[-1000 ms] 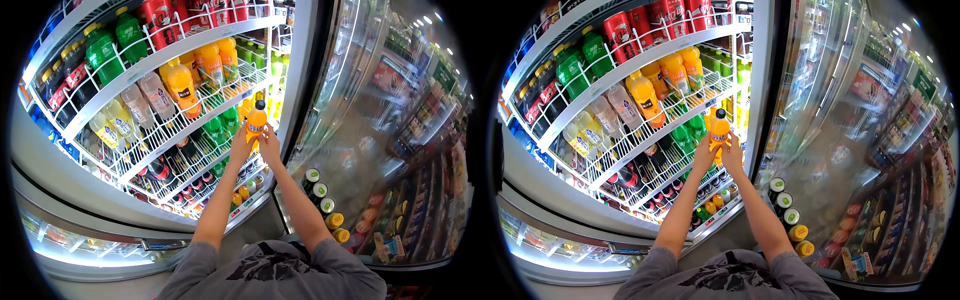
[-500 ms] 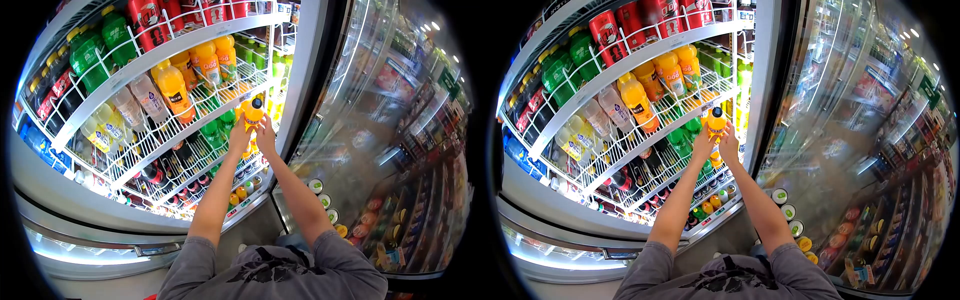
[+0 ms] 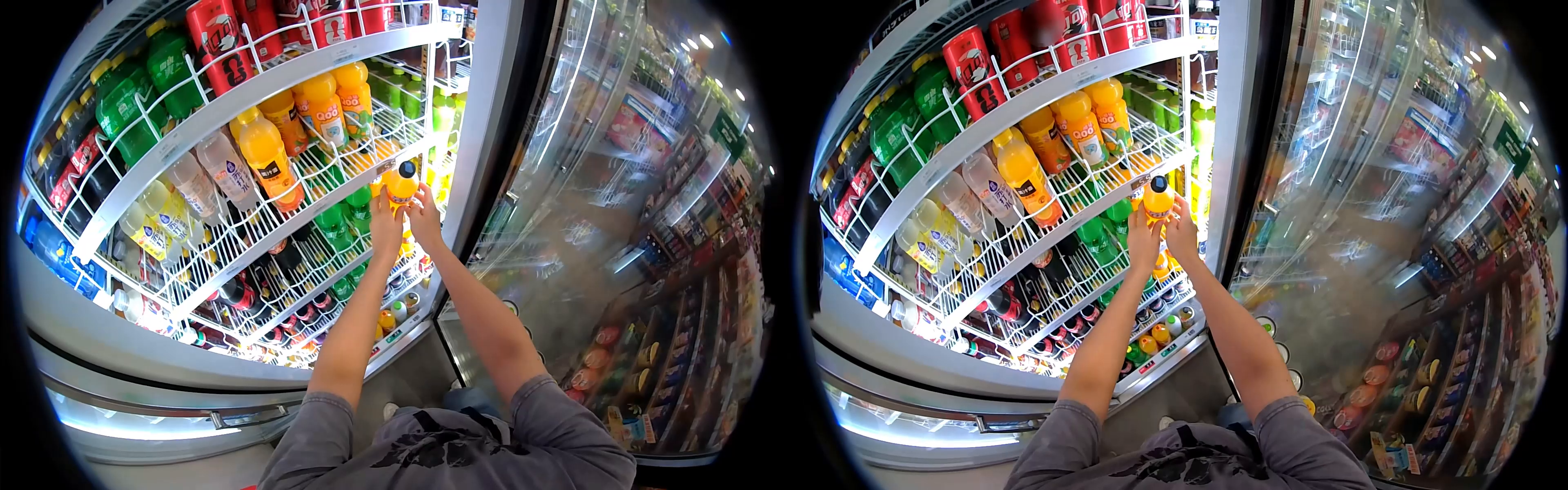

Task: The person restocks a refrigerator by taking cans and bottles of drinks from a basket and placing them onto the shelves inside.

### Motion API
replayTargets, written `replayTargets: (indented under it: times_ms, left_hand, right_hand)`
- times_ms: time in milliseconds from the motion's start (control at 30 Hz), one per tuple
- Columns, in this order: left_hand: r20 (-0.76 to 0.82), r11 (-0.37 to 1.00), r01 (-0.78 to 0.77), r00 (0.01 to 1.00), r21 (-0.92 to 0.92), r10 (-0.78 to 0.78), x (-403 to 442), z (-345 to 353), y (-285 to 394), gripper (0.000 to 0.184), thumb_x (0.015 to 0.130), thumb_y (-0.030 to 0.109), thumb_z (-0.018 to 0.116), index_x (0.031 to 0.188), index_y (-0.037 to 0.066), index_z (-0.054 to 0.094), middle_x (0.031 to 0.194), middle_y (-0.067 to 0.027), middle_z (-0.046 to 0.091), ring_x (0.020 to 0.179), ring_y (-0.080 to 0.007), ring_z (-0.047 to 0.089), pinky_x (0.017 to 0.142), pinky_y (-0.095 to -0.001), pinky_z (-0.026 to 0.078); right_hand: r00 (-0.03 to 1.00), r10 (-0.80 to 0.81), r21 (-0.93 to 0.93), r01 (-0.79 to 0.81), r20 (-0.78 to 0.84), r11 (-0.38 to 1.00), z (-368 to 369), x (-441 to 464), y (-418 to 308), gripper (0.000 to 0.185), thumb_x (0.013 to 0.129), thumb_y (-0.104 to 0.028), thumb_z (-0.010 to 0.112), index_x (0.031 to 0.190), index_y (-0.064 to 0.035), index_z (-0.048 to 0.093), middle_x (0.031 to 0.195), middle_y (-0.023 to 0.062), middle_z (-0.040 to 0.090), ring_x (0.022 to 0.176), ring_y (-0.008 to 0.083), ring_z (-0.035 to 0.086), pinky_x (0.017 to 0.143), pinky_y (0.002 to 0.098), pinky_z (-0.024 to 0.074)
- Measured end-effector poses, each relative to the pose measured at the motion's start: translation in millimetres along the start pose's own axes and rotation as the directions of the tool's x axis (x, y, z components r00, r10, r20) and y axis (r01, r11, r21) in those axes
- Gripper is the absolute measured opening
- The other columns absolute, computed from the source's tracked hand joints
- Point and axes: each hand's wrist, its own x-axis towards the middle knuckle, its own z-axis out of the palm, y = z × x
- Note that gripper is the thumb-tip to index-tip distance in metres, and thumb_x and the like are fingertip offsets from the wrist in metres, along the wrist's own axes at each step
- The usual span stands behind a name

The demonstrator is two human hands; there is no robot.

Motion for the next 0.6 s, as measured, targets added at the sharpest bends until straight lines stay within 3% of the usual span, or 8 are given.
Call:
replayTargets:
  times_ms: [200, 267, 333, 400, 467, 500, 600]
  left_hand:
    - [-0.043, 0.998, -0.038, 0.998, 0.045, 0.040, -1, -2, -4, 0.060, 0.091, 0.018, 0.063, 0.143, 0.004, 0.038, 0.125, -0.0194, 0.049, 0.103, -0.0397, 0.061, 0.082, -0.0434, 0.053]
    - [-0.033, 0.998, -0.024, 0.999, 0.056, 0.026, -1, -2, -5, 0.057, 0.091, 0.020, 0.063, 0.140, 0.001, 0.041, 0.122, -0.0220, 0.051, 0.104, -0.0403, 0.059, 0.083, -0.0436, 0.051]
    - [-0.025, 0.998, -0.010, 1.000, 0.068, 0.012, 2, 1, -13, 0.055, 0.092, 0.022, 0.063, 0.138, -0.002, 0.044, 0.119, -0.0247, 0.053, 0.105, -0.0408, 0.058, 0.085, -0.0439, 0.050]
    - [0.011, 0.990, 0.000, 1.000, 0.140, -0.001, 5, 7, -24, 0.056, 0.094, 0.024, 0.058, 0.141, 0.001, 0.040, 0.120, -0.0231, 0.054, 0.100, -0.0411, 0.061, 0.080, -0.0441, 0.052]
    - [0.031, 0.990, 0.016, 0.999, 0.141, -0.020, 8, 11, -37, 0.055, 0.095, 0.026, 0.056, 0.141, 0.000, 0.040, 0.115, -0.0246, 0.057, 0.096, -0.0421, 0.062, 0.078, -0.0455, 0.052]
    - [0.056, 0.989, 0.035, 0.998, 0.143, -0.043, 9, 12, -41, 0.054, 0.096, 0.028, 0.054, 0.140, -0.001, 0.040, 0.111, -0.0260, 0.061, 0.092, -0.0431, 0.063, 0.076, -0.0469, 0.052]
    - [0.082, 0.985, 0.123, 0.988, 0.119, -0.133, 6, 10, -35, 0.052, 0.097, 0.030, 0.052, 0.136, -0.003, 0.043, 0.098, -0.0266, 0.066, 0.083, -0.0450, 0.064, 0.072, -0.0506, 0.052]
  right_hand:
    - [0.997, -0.011, 0.037, 0.008, 0.078, 0.999, 5, -4, -7, 0.055, 0.086, 0.002, 0.044, 0.139, -0.0076, 0.035, 0.130, 0.0210, 0.059, 0.099, 0.0303, 0.068, 0.081, 0.0374, 0.0543]
    - [0.997, 0.030, -0.021, -0.029, 0.073, 0.999, 5, -4, -10, 0.055, 0.085, -0.002, 0.046, 0.139, -0.0069, 0.035, 0.126, 0.0216, 0.061, 0.099, 0.0299, 0.068, 0.081, 0.0371, 0.0537]
    - [0.995, -0.032, -0.177, 0.048, 0.091, 0.983, 8, 3, -2, 0.054, 0.085, -0.004, 0.047, 0.138, -0.0065, 0.037, 0.121, 0.0223, 0.063, 0.093, 0.0276, 0.068, 0.077, 0.0359, 0.0533]
    - [0.993, -0.012, -0.152, 0.030, 0.115, 0.988, 7, 5, -1, 0.055, 0.086, -0.006, 0.047, 0.141, -0.0070, 0.036, 0.116, 0.0231, 0.064, 0.092, 0.0305, 0.068, 0.078, 0.0381, 0.0526]
    - [0.959, 0.190, -0.173, -0.155, 0.209, 0.973, 7, 10, -8, 0.058, 0.087, -0.007, 0.047, 0.144, -0.0080, 0.034, 0.115, 0.0249, 0.064, 0.097, 0.0355, 0.066, 0.082, 0.0411, 0.0519]
    - [0.920, 0.285, -0.174, -0.244, 0.269, 0.954, 4, 11, -19, 0.062, 0.089, -0.011, 0.050, 0.147, -0.0082, 0.029, 0.128, 0.0216, 0.058, 0.116, 0.0350, 0.058, 0.099, 0.0407, 0.0432]
    - [0.956, 0.152, -0.200, -0.103, 0.251, 0.974, 16, 18, 14, 0.059, 0.089, -0.010, 0.048, 0.145, -0.0078, 0.032, 0.135, 0.0218, 0.052, 0.126, 0.0370, 0.050, 0.106, 0.0397, 0.0378]
